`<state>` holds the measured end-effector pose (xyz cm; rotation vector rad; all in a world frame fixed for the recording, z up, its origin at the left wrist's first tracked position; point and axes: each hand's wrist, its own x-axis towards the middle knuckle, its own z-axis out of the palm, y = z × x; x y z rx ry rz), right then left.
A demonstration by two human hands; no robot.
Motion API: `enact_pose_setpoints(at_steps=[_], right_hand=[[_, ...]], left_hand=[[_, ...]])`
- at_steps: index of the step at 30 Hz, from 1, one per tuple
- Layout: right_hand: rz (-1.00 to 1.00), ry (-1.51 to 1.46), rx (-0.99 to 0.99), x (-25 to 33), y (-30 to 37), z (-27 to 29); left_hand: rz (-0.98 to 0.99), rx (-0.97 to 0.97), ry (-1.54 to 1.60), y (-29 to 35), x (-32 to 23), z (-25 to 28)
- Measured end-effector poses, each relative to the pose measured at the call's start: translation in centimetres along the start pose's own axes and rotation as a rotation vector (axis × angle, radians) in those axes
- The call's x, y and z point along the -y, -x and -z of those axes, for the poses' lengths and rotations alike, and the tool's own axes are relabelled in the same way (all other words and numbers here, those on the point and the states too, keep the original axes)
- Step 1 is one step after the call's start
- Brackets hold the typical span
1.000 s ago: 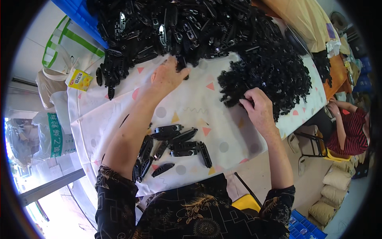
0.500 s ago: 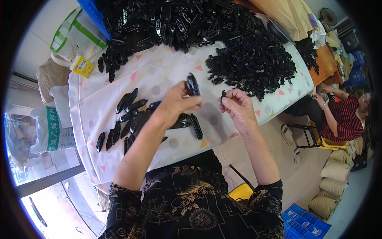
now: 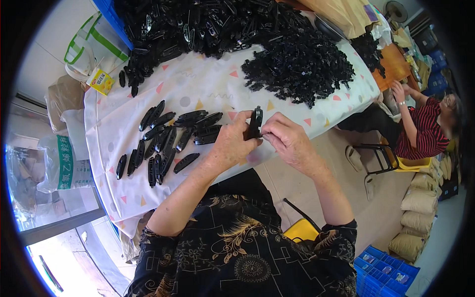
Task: The worker is manually assembling small black plastic components at a workbench in a factory.
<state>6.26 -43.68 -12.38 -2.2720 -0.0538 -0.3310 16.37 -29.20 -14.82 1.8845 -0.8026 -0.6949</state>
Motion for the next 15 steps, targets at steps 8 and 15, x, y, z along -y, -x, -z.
enact_pose_setpoints(at_steps=[8, 15], right_hand=[[0.205, 0.277, 0.142, 0.6, -0.1, 1.2], [-0.148, -0.021, -0.095, -0.5, 0.2, -1.2]], left_hand=[[-0.111, 0.062, -0.137, 1.2, 0.1, -1.0], [-0.045, 0.020, 0.124, 1.2, 1.8, -1.0]])
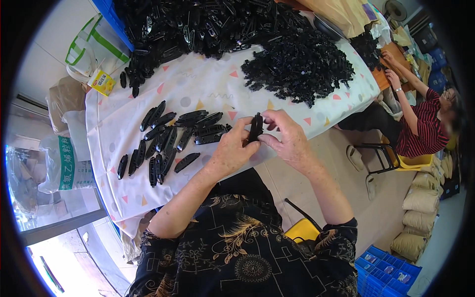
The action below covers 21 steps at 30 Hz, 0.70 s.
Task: The worker is manually assembling small black plastic components at a workbench in a factory.
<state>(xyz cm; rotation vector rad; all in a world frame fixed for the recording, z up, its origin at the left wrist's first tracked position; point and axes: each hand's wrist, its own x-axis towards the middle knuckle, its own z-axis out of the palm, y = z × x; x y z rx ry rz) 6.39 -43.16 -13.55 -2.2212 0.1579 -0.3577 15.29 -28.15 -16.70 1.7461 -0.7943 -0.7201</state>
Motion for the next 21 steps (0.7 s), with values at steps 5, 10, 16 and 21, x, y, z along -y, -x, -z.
enact_pose_setpoints(at_steps=[5, 10, 16, 21], right_hand=[[-0.295, -0.624, 0.087, -1.8, 0.8, -2.0], [-0.447, -1.031, 0.050, -2.0, 0.4, -4.1], [-0.431, -0.997, -0.018, -1.6, -0.7, -5.0], [-0.489, -1.080, 0.028, -2.1, -2.3, -4.9]], left_hand=[[0.005, 0.014, 0.164, 0.0, 0.2, -0.2], [0.082, 0.049, 0.434, -0.3, 0.7, 0.1], [0.064, 0.054, 0.384, -1.2, 1.6, 0.8], [0.011, 0.071, 0.214, -2.5, 1.6, 2.7]])
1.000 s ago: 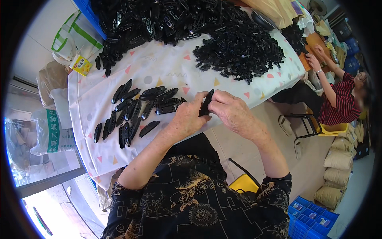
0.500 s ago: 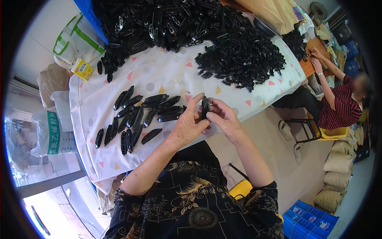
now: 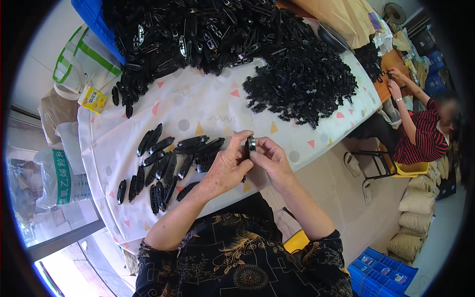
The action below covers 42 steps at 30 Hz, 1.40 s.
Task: The worker is manually assembling small black plastic components at a workbench in a factory.
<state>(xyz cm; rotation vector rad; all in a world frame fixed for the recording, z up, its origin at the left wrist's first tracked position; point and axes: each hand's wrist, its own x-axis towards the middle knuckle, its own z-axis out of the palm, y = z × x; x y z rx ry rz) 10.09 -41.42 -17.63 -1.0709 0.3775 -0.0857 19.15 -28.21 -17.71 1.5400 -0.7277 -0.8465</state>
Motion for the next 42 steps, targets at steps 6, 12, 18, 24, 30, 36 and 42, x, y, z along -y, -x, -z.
enact_pose_setpoints(at_steps=[6, 12, 18, 24, 30, 36, 42], right_hand=[[0.479, 1.099, -0.255, 4.7, -3.0, 7.3], [0.598, 1.950, -0.245, 6.9, -6.0, 9.2], [0.544, 1.908, -0.167, 8.4, -7.0, 10.0], [0.698, 1.599, -0.246, 7.5, -8.4, 9.5], [0.404, 1.173, -0.344, 6.4, -8.0, 8.2], [0.065, 0.174, -0.230, 3.8, -5.9, 6.2], [0.023, 0.058, -0.135, 3.0, -2.8, 3.5]], left_hand=[[-0.144, 0.229, -0.465, 0.0, -1.3, 2.0], [-0.041, 0.532, -0.550, -1.1, -4.7, 6.5], [-0.033, 0.364, -0.874, -8.0, -6.3, 11.8], [-0.051, -0.444, -0.930, -19.8, -2.2, 16.2], [0.007, -0.505, -1.043, -20.5, -1.7, 15.6], [0.104, -0.334, -0.013, -11.8, -0.8, 13.4], [0.183, -0.122, 0.494, -3.4, -1.4, 4.9]])
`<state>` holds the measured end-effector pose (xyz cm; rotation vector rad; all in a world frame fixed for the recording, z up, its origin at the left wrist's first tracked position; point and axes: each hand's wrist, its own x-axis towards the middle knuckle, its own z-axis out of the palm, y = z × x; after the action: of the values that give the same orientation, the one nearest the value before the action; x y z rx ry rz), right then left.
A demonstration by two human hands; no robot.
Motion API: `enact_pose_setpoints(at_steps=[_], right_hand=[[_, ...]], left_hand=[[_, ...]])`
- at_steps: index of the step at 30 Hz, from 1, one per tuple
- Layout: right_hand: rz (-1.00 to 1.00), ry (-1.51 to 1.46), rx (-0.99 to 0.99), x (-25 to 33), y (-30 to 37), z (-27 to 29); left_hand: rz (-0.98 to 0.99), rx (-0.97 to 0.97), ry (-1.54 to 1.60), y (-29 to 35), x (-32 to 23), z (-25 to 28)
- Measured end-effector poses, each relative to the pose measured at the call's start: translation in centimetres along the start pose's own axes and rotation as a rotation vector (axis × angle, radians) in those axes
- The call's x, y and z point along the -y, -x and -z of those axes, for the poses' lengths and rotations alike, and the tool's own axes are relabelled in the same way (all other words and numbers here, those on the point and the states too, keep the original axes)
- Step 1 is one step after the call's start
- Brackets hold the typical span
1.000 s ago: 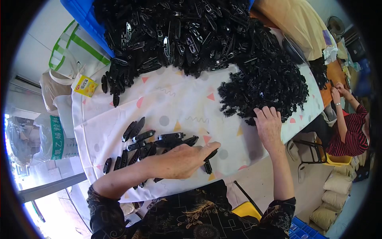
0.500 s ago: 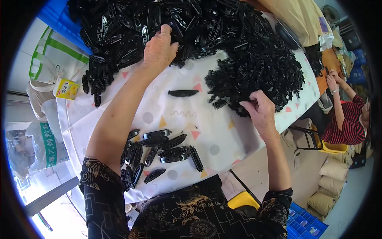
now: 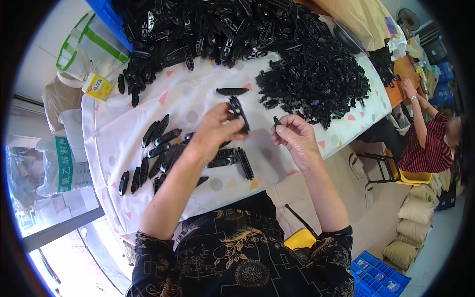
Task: The worker is manually assembling small black plastic components at a workbench in a factory.
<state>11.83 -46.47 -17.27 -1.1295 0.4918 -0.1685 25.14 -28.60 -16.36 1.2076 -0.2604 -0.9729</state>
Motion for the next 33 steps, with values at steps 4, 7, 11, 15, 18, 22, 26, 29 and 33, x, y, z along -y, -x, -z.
enact_pose_setpoints(at_steps=[4, 7, 11, 15, 18, 22, 26, 29, 33], right_hand=[[0.019, 0.040, 0.039, 0.0, 2.0, -1.6], [0.095, 0.089, 0.038, -0.3, 3.4, -2.4], [0.133, 0.097, 0.024, -0.5, 4.8, -3.0], [0.161, 0.088, 0.026, -0.8, 5.6, -3.3], [0.205, 0.030, 0.026, -1.3, 5.8, -3.5], [0.234, 0.029, -0.022, -1.4, 6.1, -4.1], [0.239, 0.007, -0.048, -2.1, 6.0, -4.0], [0.193, 0.009, -0.053, -2.2, 5.9, -3.8], [0.174, 0.039, -0.025, -2.9, 5.6, -3.3]], left_hand=[[-0.019, 0.000, -0.017, 2.5, 1.9, -2.2], [-0.069, 0.010, -0.049, 3.4, 2.7, -3.1], [-0.182, 0.004, -0.107, 3.8, 3.9, -3.9], [-0.227, -0.074, -0.339, 4.2, 4.1, -4.7], [-0.226, -0.108, -0.433, 4.8, 4.0, -5.4], [-0.302, -0.150, -0.517, 5.1, 4.0, -5.7], [-0.295, -0.133, -0.510, 4.9, 4.3, -5.5], [-0.291, -0.093, -0.485, 4.9, 4.4, -5.2], [-0.246, -0.035, -0.510, 4.9, 4.5, -4.8]])
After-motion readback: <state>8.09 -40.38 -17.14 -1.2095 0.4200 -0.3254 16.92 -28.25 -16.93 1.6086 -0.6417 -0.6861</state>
